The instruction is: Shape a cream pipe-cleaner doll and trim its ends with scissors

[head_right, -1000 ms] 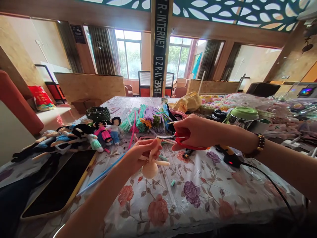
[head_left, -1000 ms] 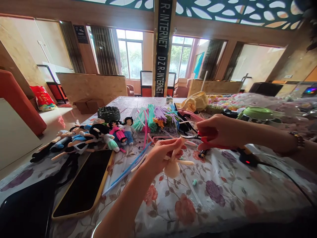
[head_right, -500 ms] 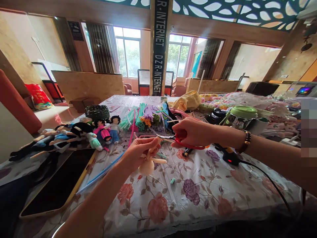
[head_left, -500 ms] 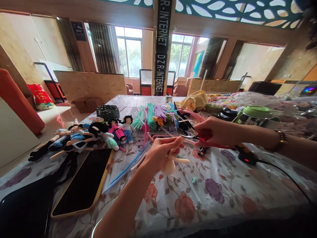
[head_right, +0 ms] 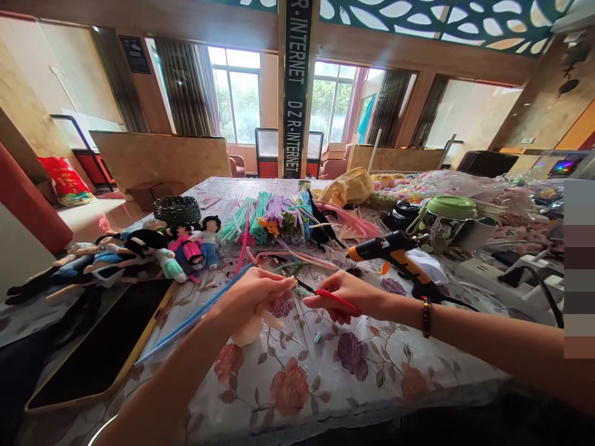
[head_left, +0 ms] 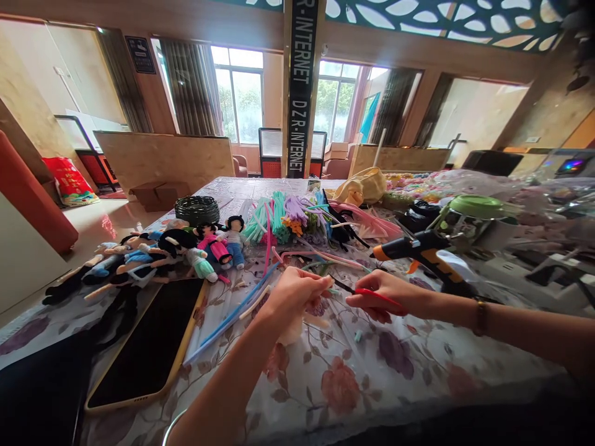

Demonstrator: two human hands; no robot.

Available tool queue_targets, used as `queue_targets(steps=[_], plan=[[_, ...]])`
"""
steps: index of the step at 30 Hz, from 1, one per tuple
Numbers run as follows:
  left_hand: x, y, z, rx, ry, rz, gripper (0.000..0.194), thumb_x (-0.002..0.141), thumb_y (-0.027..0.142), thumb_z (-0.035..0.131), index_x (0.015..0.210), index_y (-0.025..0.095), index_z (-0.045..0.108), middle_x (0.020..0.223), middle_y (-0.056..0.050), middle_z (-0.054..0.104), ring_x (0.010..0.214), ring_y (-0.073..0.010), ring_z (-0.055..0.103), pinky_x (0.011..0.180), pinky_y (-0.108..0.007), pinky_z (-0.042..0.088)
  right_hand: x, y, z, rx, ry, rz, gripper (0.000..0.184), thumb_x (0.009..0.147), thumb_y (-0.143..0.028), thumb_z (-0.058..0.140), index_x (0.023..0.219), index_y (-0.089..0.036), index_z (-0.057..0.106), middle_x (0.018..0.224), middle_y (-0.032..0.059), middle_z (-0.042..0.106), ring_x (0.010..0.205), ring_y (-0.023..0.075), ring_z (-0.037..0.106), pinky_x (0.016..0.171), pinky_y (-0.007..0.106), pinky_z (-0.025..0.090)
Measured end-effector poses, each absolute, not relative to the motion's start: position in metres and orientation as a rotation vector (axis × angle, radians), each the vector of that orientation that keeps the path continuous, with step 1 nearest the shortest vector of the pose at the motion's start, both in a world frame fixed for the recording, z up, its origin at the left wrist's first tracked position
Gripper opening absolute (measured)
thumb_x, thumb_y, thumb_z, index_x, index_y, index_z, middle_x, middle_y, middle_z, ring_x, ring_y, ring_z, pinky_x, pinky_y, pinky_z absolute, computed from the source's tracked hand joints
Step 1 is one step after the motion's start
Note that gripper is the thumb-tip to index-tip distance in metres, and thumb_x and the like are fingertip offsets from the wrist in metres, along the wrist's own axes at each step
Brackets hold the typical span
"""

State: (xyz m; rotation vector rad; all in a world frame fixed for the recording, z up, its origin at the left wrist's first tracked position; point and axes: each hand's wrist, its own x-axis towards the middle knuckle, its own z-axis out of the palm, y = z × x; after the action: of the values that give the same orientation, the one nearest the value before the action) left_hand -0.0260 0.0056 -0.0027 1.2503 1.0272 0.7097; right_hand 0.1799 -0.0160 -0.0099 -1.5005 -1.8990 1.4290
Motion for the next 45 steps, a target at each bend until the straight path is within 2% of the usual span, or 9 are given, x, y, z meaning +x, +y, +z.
queue_targets(steps=[6,11,15,18,22,26,31,39,45], plan=[[-0.026,0.003,0.001,1.292,1.053,0.678,0.031,0.067,0.034,0.07,0.051,0.009,0.062,0.038,0.003,0.042,0.036,-0.0043,0.034,0.038,-0.021,0.019,0.181,-0.022,-0.01,-1.431,-1.966,1.396,0.045,0.073,-0.054,0.059,0.052,-0.014,0.054,0.05,0.0013,0.057,0.043,0.0084,0.046,0.042,0.021,0.031],[-0.027,0.001,0.001,1.322,0.988,0.679,0.03,0.068,0.036,0.069,0.056,0.01,0.063,0.044,0.002,0.047,0.039,-0.0043,0.035,0.04,-0.021,0.022,0.185,-0.023,-0.002,-1.35,-2.021,1.536,0.043,0.077,-0.054,0.053,0.063,-0.013,0.056,0.055,0.0026,0.057,0.05,0.011,0.048,0.048,0.023,0.034],[-0.026,0.001,0.0,1.387,1.041,0.676,0.032,0.072,0.036,0.065,0.053,0.01,0.061,0.04,0.002,0.043,0.037,-0.0049,0.034,0.039,-0.021,0.021,0.19,-0.021,0.01,-1.241,-2.213,1.58,0.04,0.087,-0.045,0.046,0.067,-0.013,0.057,0.061,0.0008,0.053,0.051,0.0077,0.041,0.047,0.022,0.029],[-0.025,0.0,0.001,1.386,1.041,0.683,0.032,0.07,0.036,0.067,0.052,0.011,0.061,0.041,0.002,0.044,0.038,-0.0055,0.035,0.04,-0.022,0.022,0.191,-0.019,0.024,-1.261,-2.366,1.612,0.041,0.09,-0.046,0.041,0.073,-0.013,0.058,0.069,0.0005,0.053,0.055,0.0066,0.04,0.05,0.021,0.032],[-0.024,-0.002,0.003,1.373,1.025,0.712,0.03,0.069,0.034,0.067,0.051,0.011,0.061,0.042,0.002,0.046,0.039,-0.0051,0.035,0.042,-0.022,0.023,0.189,-0.016,0.033,-1.328,-2.335,1.711,0.039,0.083,-0.051,0.05,0.073,-0.014,0.06,0.068,0.0002,0.054,0.053,0.0071,0.041,0.049,0.021,0.035],[-0.022,0.0,0.0,1.398,1.03,0.705,0.03,0.069,0.035,0.067,0.051,0.012,0.061,0.04,0.003,0.044,0.038,-0.0053,0.034,0.041,-0.022,0.021,0.189,-0.012,0.025,-1.414,-2.21,1.693,0.033,0.074,-0.047,0.062,0.066,-0.015,0.064,0.058,0.0006,0.055,0.051,0.0093,0.043,0.045,0.021,0.035],[-0.022,0.003,-0.005,1.408,1.036,0.711,0.032,0.069,0.038,0.066,0.052,0.012,0.06,0.041,0.003,0.044,0.038,-0.0054,0.035,0.042,-0.022,0.021,0.189,-0.011,0.02,-1.485,-2.157,1.651,0.026,0.071,-0.039,0.063,0.061,-0.015,0.063,0.051,-0.0005,0.053,0.048,0.0092,0.044,0.043,0.021,0.033],[-0.023,0.007,-0.009,1.415,1.054,0.715,0.034,0.067,0.041,0.068,0.055,0.01,0.062,0.042,0.002,0.045,0.039,-0.005,0.035,0.041,-0.021,0.021,0.181,-0.011,0.022,-1.568,-2.174,1.598,0.013,0.067,-0.016,0.05,0.056,-0.013,0.057,0.053,-0.0009,0.054,0.048,0.0071,0.044,0.045,0.019,0.032],[-0.023,0.008,-0.013,1.443,1.036,0.683,0.035,0.068,0.041,0.068,0.055,0.009,0.063,0.042,0.002,0.044,0.039,-0.0048,0.035,0.041,-0.021,0.022,0.179,-0.009,0.016,-1.504,-2.131,1.667,0.015,0.066,-0.013,0.045,0.055,-0.013,0.056,0.049,0.0001,0.054,0.044,0.0075,0.046,0.043,0.019,0.033]])
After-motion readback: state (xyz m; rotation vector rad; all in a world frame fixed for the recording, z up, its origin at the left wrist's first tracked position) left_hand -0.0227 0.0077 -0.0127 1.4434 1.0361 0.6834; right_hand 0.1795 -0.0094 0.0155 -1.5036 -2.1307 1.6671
